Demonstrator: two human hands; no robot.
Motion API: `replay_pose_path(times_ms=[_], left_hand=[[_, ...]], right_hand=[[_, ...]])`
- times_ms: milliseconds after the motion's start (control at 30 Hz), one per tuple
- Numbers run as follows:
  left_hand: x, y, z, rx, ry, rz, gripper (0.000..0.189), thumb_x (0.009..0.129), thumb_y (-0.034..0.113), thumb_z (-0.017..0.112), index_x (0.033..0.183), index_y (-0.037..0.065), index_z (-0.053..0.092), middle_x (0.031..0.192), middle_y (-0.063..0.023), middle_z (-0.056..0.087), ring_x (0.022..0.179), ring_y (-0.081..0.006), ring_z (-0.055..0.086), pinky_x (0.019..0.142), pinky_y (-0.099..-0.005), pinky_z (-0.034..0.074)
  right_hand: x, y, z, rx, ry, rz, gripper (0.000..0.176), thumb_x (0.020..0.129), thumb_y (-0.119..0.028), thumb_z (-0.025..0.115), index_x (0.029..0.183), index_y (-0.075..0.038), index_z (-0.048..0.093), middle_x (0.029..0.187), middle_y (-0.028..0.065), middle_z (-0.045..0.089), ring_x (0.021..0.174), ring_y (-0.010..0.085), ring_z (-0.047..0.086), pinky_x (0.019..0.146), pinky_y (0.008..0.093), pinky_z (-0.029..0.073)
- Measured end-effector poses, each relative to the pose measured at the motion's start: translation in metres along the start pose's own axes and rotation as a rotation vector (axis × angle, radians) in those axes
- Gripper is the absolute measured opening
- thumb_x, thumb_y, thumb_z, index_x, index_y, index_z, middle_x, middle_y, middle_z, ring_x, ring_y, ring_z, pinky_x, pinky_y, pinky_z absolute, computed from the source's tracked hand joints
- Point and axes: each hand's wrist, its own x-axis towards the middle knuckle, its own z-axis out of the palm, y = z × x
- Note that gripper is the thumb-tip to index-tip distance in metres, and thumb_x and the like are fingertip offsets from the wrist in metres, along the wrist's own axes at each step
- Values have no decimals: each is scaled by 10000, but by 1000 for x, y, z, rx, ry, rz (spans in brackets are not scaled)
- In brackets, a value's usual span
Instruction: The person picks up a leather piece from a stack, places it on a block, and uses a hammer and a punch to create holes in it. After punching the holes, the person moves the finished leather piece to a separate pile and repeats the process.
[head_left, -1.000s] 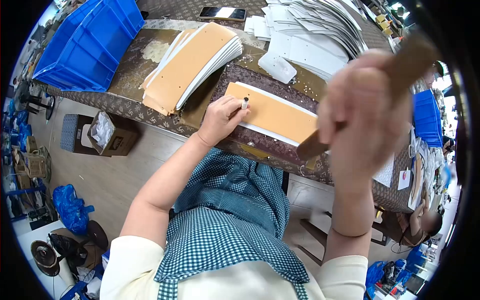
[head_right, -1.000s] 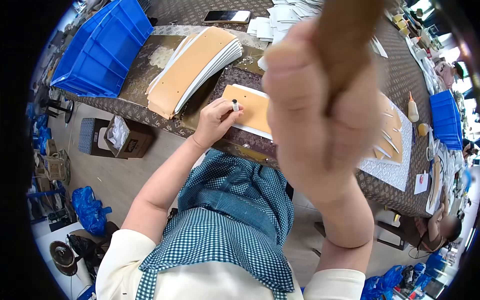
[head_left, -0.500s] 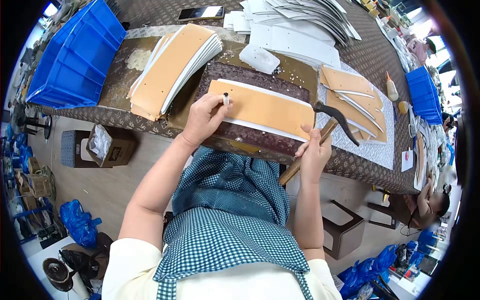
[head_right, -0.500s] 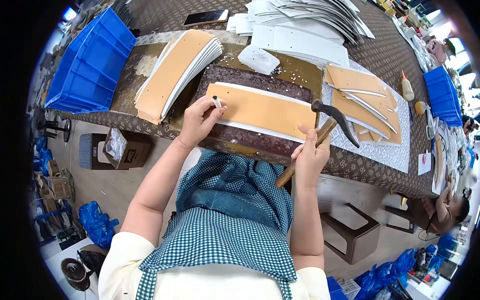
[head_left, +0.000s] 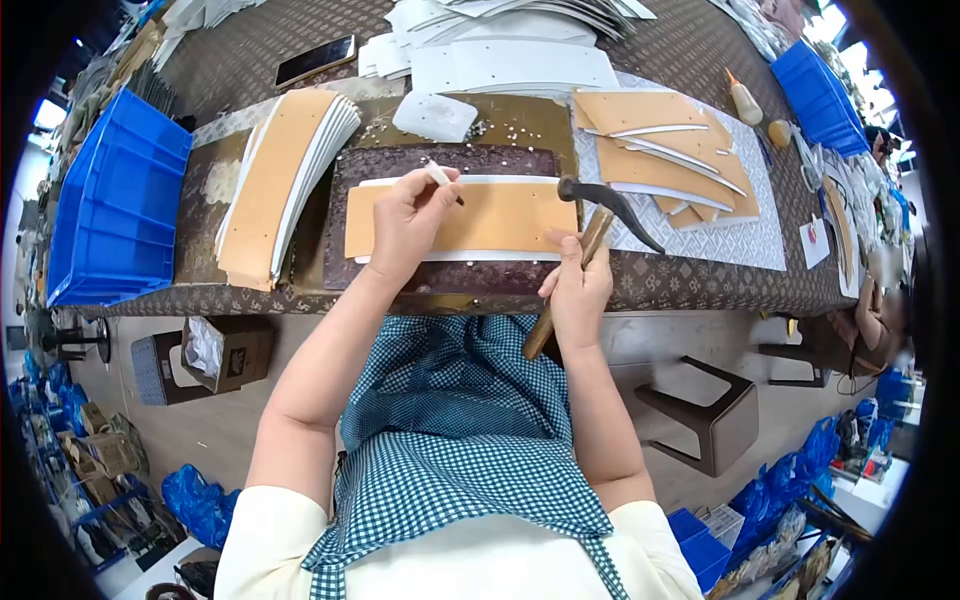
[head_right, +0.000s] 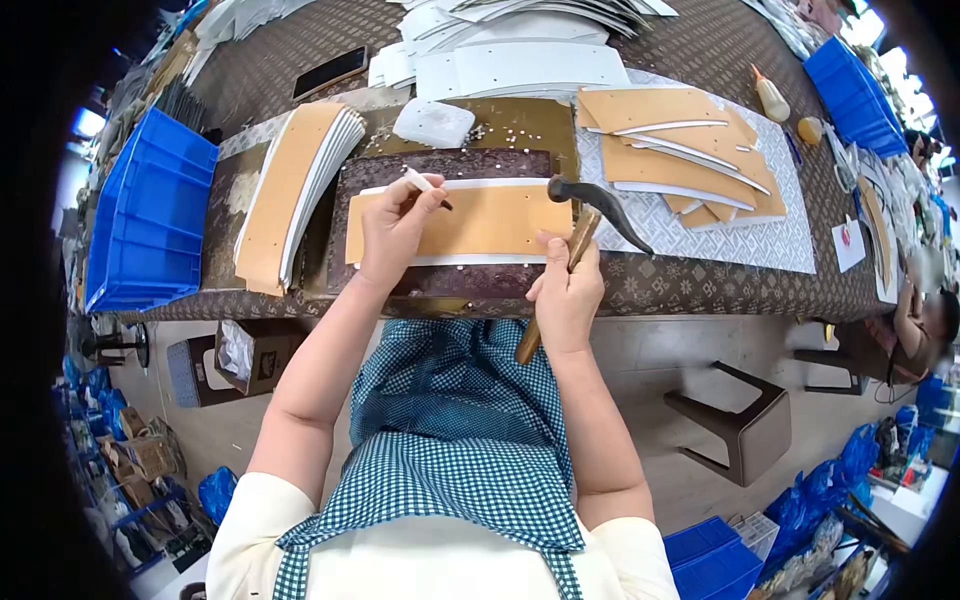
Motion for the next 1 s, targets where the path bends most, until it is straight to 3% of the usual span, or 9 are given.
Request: replay_pose_path(times_ms=[33,200,567,667,733,767,867,933,1000], left_hand=[[7,2,16,-42,-45,11,173,933,111,699,1060,-6,711,914,8,681,811,-43,591,718,-202,475],[29,13,69,18,-170,77,155,913,106,708,1036,12,723,902,-6,695,771,-47,593,693,-214,487],[35,4,78,146,-209,160,148,899,108,713,1020,23,724,864,-43,695,754,-79,629,684,-242,514],[38,6,78,230,-202,352,129,860,115,703,970,50,716,863,-103,693,744,-240,669,693,-331,541],[41,3,80,252,-213,424,103,861,113,692,940,49,703,860,-104,687,773,-272,668,706,-354,542],[42,1,81,264,-215,456,91,861,113,687,925,48,696,859,-104,684,787,-288,668,713,-365,542],[41,2,80,316,-208,489,123,859,108,710,956,33,701,846,-97,678,735,-227,650,684,-313,530],[40,3,79,316,-222,478,118,874,128,698,948,36,699,832,-91,671,721,-222,639,680,-319,525],[40,4,79,303,-224,476,114,876,130,696,943,39,699,832,-89,671,715,-222,635,678,-321,525]], right_hand=[[1,3,-1,-15,-23,-7,310,1055,-259,480,1111,44,510,1033,142,701,452,88,529,427,230,441],[2,-1,-1,2,1,36,243,1039,-205,504,1073,34,535,962,107,702,439,111,553,422,257,453],[4,0,-2,43,10,70,218,1030,-195,521,1044,21,550,900,98,706,436,125,568,425,271,460],[5,2,-6,69,-16,65,198,1025,-176,527,1034,21,543,865,105,702,434,110,556,415,262,449],[11,-12,-17,58,-98,87,172,1020,-156,533,1017,16,538,821,100,698,434,93,539,406,252,431],[19,-23,-24,-22,-134,31,148,1016,-142,539,1011,6,537,789,85,691,435,77,523,399,243,410],[35,-116,-40,-93,-177,-192,165,1016,-178,561,1032,-15,552,720,38,642,451,32,484,400,203,377],[41,-167,-47,21,-189,-522,215,1021,-234,568,1036,-21,551,710,38,608,440,24,464,397,179,361],[42,-198,-44,126,-156,-672,214,1020,-244,548,1036,-30,547,690,21,542,421,45,429,383,189,326]])
